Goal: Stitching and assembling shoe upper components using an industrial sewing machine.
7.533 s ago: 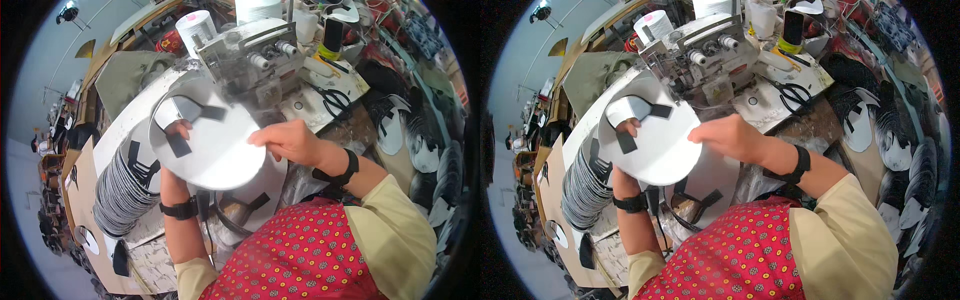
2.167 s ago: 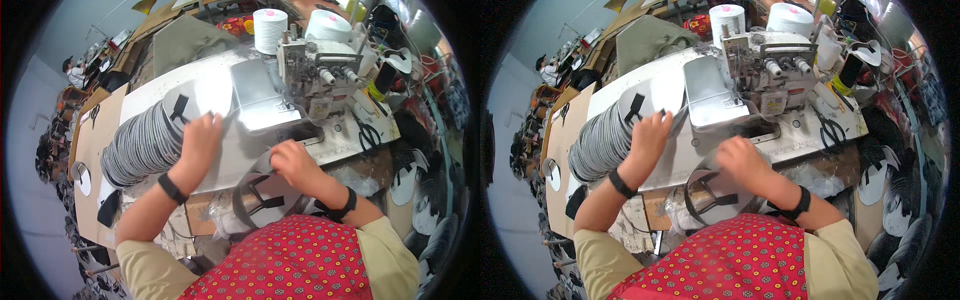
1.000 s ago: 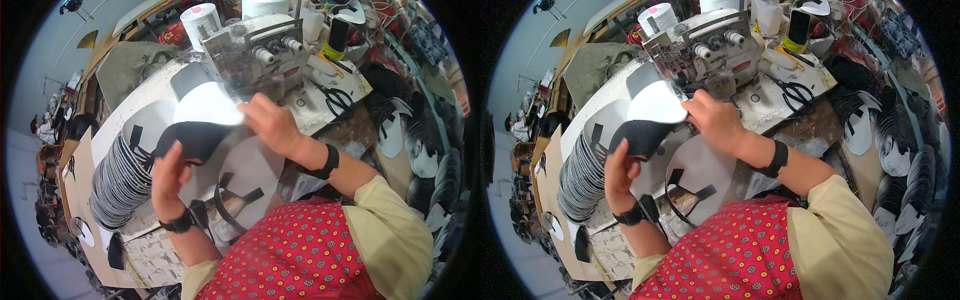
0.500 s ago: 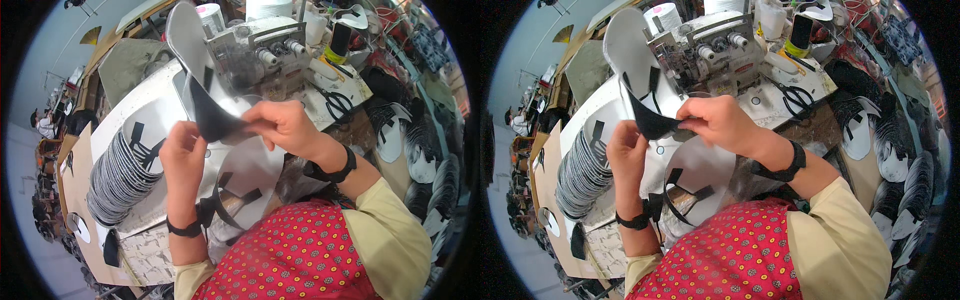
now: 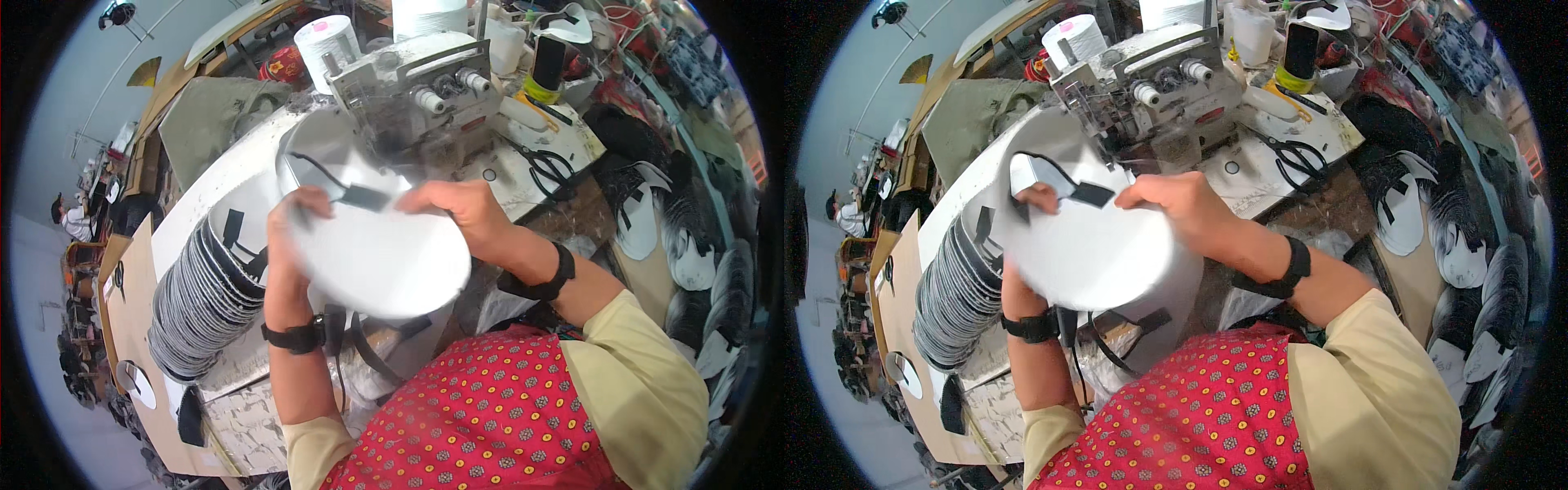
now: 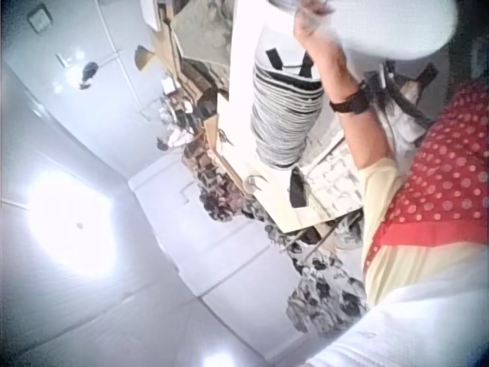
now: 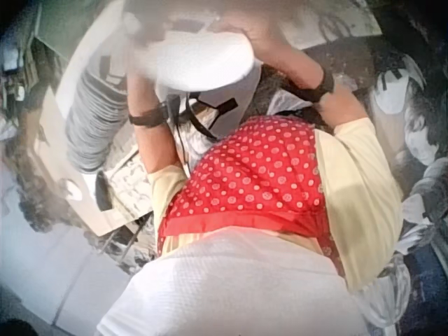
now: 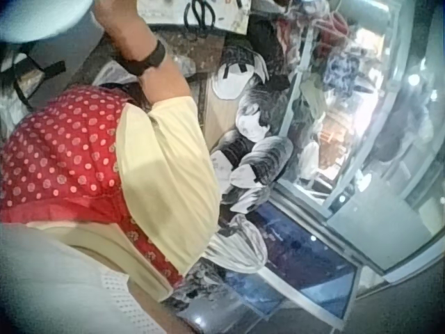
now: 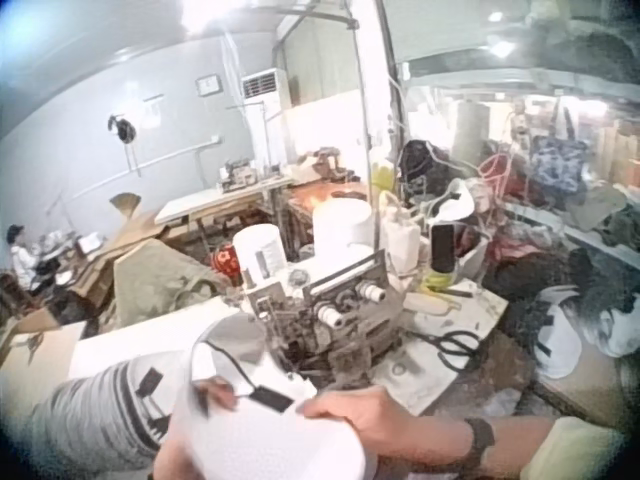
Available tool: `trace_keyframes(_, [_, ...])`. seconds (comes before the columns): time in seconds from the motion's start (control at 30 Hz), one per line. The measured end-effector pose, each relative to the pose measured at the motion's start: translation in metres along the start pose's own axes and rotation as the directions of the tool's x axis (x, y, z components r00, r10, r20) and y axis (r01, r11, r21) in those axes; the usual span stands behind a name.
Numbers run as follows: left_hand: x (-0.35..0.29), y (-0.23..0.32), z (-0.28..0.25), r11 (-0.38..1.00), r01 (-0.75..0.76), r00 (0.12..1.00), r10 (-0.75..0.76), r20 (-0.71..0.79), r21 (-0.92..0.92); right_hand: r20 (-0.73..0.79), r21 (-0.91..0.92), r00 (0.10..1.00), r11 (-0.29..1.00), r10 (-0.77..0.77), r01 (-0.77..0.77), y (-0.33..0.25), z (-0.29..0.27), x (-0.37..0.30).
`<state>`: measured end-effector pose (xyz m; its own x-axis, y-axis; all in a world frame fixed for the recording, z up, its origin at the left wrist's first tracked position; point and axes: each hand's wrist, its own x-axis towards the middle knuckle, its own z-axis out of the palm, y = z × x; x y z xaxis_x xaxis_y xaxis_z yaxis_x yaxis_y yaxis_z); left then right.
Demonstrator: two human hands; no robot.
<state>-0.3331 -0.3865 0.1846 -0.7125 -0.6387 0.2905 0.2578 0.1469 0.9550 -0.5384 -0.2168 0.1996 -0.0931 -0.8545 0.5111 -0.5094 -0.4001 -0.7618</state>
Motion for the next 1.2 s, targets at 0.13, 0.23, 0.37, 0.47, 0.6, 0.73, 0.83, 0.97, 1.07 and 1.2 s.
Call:
trace_keyframes(0.13, [-0.005, -0.017, -0.020, 0.971, -0.025, 0.994, 0.000, -0.107, -0.236, 0.082, 0.134, 0.993, 0.988, -0.090, 0.079, 0.005, -0.004, -0.010])
trace_keyframes(0.23, [-0.006, -0.016, -0.015, 0.843, -0.160, 0.965, 0.023, -0.263, -0.514, 0.032, -0.066, 0.997, 0.995, -0.074, 0.076, 0.011, 0.008, -0.011])
trace_keyframes(0.37, [0.009, -0.004, -0.006, 0.942, -0.096, 0.871, -0.078, -0.486, -0.322, -0.087, -0.047, 0.996, 0.999, -0.013, 0.009, 0.019, 0.025, -0.002])
trace_keyframes(0.47, [0.009, 0.009, -0.013, 0.971, -0.001, 0.768, -0.151, -0.622, -0.238, -0.124, -0.102, 0.991, 0.994, -0.053, 0.040, 0.022, 0.026, 0.007])
trace_keyframes(0.6, [-0.039, 0.036, -0.020, 0.838, 0.523, 0.689, -0.524, -0.501, -0.157, -0.193, -0.193, 0.977, 0.980, -0.093, 0.055, 0.026, 0.023, 0.011])
trace_keyframes(0.73, [-0.081, 0.049, 0.014, 0.715, 0.644, 0.745, -0.667, 0.014, -0.273, -0.299, -0.046, 0.941, 0.983, 0.157, -0.179, 0.028, 0.027, -0.005])
trace_keyframes(0.83, [-0.082, 0.045, 0.053, 0.855, 0.517, 0.854, -0.518, 0.048, 0.031, -0.110, 0.053, 0.896, 0.902, 0.431, -0.428, 0.026, 0.032, -0.022])
trace_keyframes(0.97, [-0.043, 0.024, 0.051, 0.906, 0.232, 0.885, -0.045, -0.463, 0.355, 0.189, -0.318, 0.974, 0.930, -0.127, 0.183, 0.021, 0.050, -0.027])
trace_keyframes(1.07, [-0.009, 0.012, 0.026, 0.752, 0.083, 0.547, 0.514, -0.660, 0.654, 0.251, -0.328, 0.954, 0.913, -0.164, 0.243, 0.011, 0.073, -0.026])
trace_keyframes(1.2, [0.011, 0.020, -0.002, -0.081, -0.209, 0.778, 0.590, 0.216, 0.975, 0.263, -0.265, 0.929, 0.906, -0.260, 0.329, 0.004, 0.079, -0.018])
